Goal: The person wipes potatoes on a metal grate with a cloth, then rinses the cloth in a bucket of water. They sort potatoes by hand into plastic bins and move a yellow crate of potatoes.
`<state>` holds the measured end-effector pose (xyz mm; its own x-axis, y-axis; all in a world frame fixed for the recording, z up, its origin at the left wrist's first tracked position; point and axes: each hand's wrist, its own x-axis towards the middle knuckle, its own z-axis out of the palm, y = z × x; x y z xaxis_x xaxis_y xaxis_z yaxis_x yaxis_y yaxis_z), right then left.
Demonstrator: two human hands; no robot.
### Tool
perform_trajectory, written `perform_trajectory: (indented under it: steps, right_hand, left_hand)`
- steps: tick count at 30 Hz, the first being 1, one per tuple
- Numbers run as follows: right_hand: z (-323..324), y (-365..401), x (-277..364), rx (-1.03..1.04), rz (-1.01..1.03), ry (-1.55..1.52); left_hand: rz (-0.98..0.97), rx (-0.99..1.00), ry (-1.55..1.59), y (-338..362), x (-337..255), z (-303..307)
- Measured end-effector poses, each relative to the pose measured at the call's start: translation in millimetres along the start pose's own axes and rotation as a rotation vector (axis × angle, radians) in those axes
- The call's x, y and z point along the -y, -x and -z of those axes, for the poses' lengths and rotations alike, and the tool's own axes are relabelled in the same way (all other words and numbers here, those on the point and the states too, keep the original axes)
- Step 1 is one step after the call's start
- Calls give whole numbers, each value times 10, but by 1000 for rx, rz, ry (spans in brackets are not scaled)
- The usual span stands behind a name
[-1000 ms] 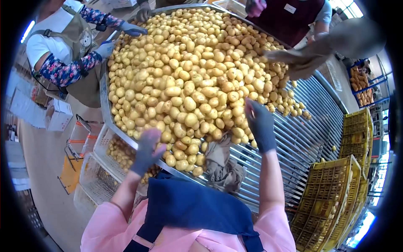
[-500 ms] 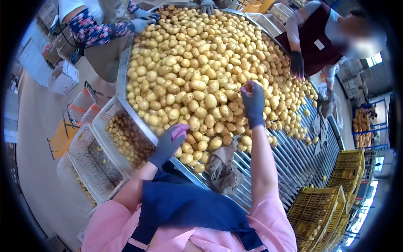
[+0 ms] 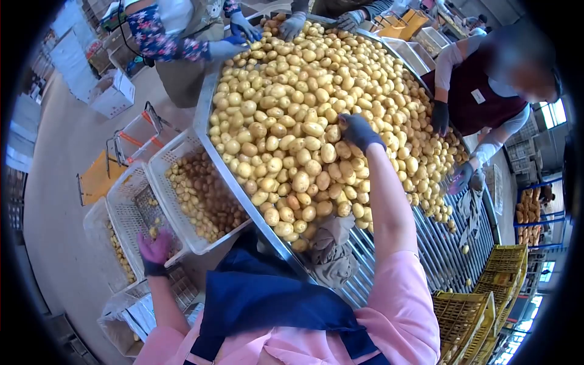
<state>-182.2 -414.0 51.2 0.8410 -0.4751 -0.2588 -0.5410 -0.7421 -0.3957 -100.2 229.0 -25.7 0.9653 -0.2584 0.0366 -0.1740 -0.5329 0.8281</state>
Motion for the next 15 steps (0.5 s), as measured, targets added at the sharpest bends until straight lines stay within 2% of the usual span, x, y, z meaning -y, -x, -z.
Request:
perform_trajectory:
  steps: [1, 2, 3, 5, 6, 7, 8, 10, 12, 15]
  right_hand:
    - [-17, 39, -21, -129, 119, 27]
    - [-53, 64, -44, -255, 241, 51]
    - [-76, 80, -62, -346, 245, 16]
    - [-64, 39, -49, -518, 243, -12]
    - [-24, 124, 65, -593, 182, -88]
    - [-36, 211, 182, -615, 173, -231]
    - [-54, 326, 309, -632, 160, -373]
    - [-13, 777, 916, -369, 74, -856]
    - [-359, 992, 1193, -313, 301, -795]
    - [-596, 1407, 1710, -7, 498, -886]
  left_hand:
    - [479, -154, 695, 52, -258, 131]
    - [706, -191, 1051, 84, -229, 157]
    - [951, -323, 1391, 119, -201, 185]
    - [580, -32, 1410, 263, 341, -5]
    - [358, 350, 1659, 178, 254, -194]
    - [493, 300, 1562, 166, 60, -343]
    - [523, 309, 1433, 104, -296, -534]
    - [552, 342, 1275, 30, -1027, -859]
    - [568, 517, 1274, -37, -1428, -1085]
    - [539, 662, 1523, -108, -1786, -1289]
